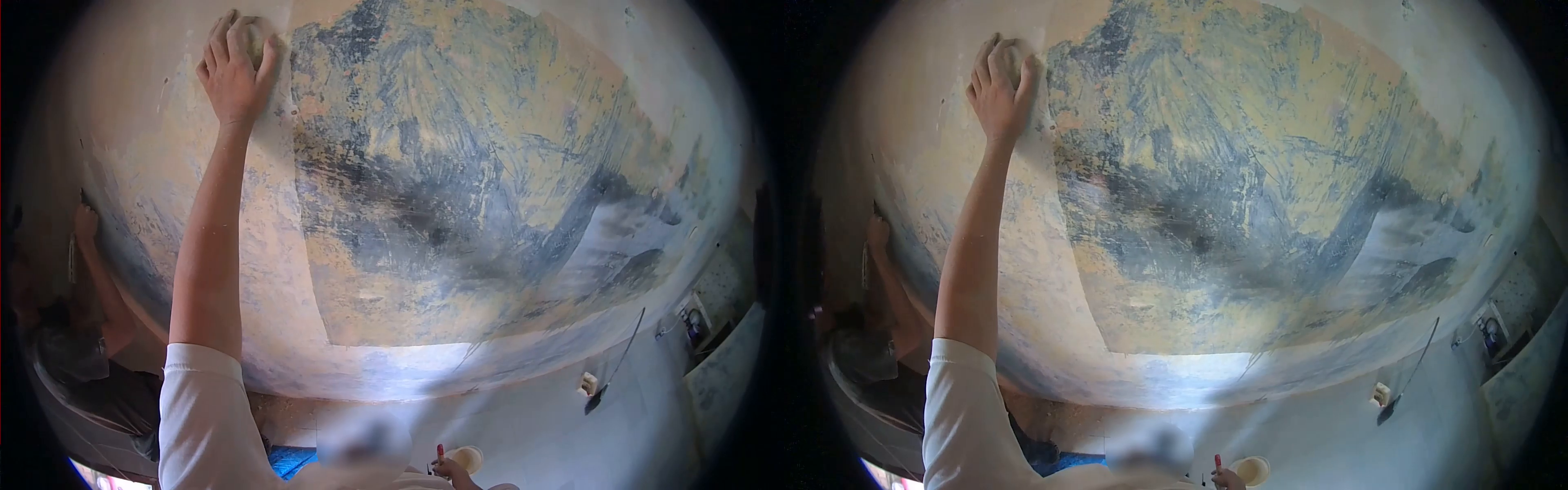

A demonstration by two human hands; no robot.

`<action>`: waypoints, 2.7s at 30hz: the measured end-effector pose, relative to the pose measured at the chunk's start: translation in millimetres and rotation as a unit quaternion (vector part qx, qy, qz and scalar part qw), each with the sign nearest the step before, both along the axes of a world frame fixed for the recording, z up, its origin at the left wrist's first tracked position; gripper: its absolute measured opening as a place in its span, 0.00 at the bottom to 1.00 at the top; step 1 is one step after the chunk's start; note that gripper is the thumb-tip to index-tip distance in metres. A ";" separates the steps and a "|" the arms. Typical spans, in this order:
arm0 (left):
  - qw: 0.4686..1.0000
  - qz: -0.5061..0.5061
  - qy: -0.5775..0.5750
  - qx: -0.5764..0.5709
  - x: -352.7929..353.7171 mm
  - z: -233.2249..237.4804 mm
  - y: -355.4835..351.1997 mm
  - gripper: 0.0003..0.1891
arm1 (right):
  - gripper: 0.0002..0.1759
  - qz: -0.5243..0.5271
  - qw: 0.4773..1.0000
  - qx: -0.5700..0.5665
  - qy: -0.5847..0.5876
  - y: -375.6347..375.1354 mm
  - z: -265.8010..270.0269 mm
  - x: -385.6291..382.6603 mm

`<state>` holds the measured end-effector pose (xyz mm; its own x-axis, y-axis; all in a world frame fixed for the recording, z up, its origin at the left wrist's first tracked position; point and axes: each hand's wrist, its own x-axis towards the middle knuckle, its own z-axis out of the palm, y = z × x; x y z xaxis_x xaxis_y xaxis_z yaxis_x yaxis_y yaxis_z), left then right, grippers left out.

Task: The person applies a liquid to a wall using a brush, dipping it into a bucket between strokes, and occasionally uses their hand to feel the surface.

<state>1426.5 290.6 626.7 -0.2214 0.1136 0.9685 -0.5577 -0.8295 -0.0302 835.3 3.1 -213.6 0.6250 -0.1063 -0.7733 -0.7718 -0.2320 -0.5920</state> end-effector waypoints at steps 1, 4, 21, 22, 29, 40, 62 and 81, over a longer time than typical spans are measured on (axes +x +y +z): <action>1.000 -0.002 -0.002 -0.004 0.3 0.0 -0.7 0.24 | 0.25 -0.019 1.000 0.021 -0.001 -0.6 -2.0 -1.3; 1.000 -0.005 -0.004 -0.006 1.4 0.1 0.1 0.25 | 0.25 -0.012 0.998 0.057 -0.033 -4.9 -10.5 -4.4; 1.000 0.005 -0.016 -0.015 8.9 0.0 1.3 0.24 | 0.32 0.028 0.991 -0.128 -0.015 1.8 30.9 18.5; 1.000 0.009 -0.020 -0.018 8.2 0.3 1.3 0.24 | 0.32 0.051 0.983 -0.174 -0.034 0.5 30.0 18.4; 1.000 -0.003 -0.014 -0.008 8.2 0.2 2.6 0.24 | 0.30 0.031 0.979 -0.198 0.022 1.1 57.0 26.8; 1.000 0.001 -0.016 -0.014 11.0 -0.8 4.0 0.23 | 0.31 0.079 0.974 -0.212 0.031 4.5 50.0 21.9; 1.000 -0.009 -0.014 -0.001 10.1 -7.8 6.3 0.24 | 0.32 -0.038 0.991 -0.125 0.038 16.3 -103.8 -23.0; 0.867 -0.342 0.333 0.144 -101.6 -266.1 37.5 0.29 | 0.30 -0.144 0.941 -0.298 -0.074 -74.0 5.7 -23.7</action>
<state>1325.0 328.2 360.6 0.4210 -0.2699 0.8660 -0.8896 -0.3092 0.3361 811.6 -70.8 -207.9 0.6001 -0.6748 -0.4296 -0.7728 -0.3505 -0.5291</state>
